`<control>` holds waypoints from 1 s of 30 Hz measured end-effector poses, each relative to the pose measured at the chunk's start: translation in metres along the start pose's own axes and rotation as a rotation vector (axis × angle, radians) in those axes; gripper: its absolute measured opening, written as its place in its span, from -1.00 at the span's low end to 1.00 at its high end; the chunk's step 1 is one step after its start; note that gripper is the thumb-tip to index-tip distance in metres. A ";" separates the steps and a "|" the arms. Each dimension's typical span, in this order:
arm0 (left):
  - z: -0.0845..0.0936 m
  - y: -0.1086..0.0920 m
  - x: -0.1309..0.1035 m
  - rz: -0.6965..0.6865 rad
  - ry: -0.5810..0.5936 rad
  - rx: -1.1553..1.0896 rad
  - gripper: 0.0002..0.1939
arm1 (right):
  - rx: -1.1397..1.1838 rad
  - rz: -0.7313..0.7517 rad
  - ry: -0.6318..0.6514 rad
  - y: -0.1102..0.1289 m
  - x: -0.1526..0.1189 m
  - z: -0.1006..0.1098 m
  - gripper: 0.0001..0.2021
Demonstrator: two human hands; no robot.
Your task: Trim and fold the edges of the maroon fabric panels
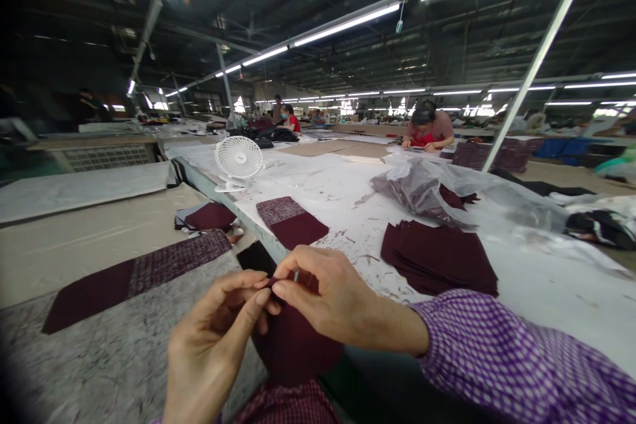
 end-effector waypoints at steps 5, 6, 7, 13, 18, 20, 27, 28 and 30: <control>0.000 -0.006 0.000 -0.190 0.010 0.045 -0.94 | -0.001 -0.044 0.012 -0.001 -0.002 -0.001 -0.93; -0.001 -0.008 0.000 -0.222 0.015 0.059 -0.94 | 0.000 -0.054 0.009 -0.002 -0.002 -0.001 -0.93; -0.001 -0.009 -0.001 -0.248 0.019 0.070 -0.93 | 0.003 -0.064 0.009 -0.003 -0.002 -0.001 -0.93; -0.002 -0.014 -0.001 -0.312 0.045 0.094 -0.90 | 0.025 -0.076 0.021 -0.003 -0.003 -0.003 -0.92; -0.002 -0.014 -0.001 -0.314 0.045 0.092 -0.90 | 0.011 -0.059 0.020 0.000 -0.003 -0.003 -0.91; -0.002 -0.015 -0.001 -0.310 0.048 0.096 -0.91 | 0.004 -0.046 0.011 0.001 -0.003 -0.003 -0.91; -0.002 -0.010 0.001 -0.198 0.141 0.103 -0.86 | -0.021 0.022 -0.022 0.008 -0.004 -0.001 -0.92; -0.002 -0.009 0.001 -0.184 0.147 0.094 -0.85 | -0.019 0.026 -0.028 0.008 -0.004 -0.001 -0.94; 0.000 -0.010 0.002 -0.188 0.138 0.089 -0.83 | -0.010 0.049 -0.028 0.008 -0.004 -0.001 -0.96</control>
Point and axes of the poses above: each hand's wrist, its own x-axis towards the middle knuckle, its own z-axis out of the back of the hand, y = z × x, the point moved 7 cm from there along x, towards the middle knuckle, and after that the axes turned 4 degrees about -y, right-handed, at the moved point
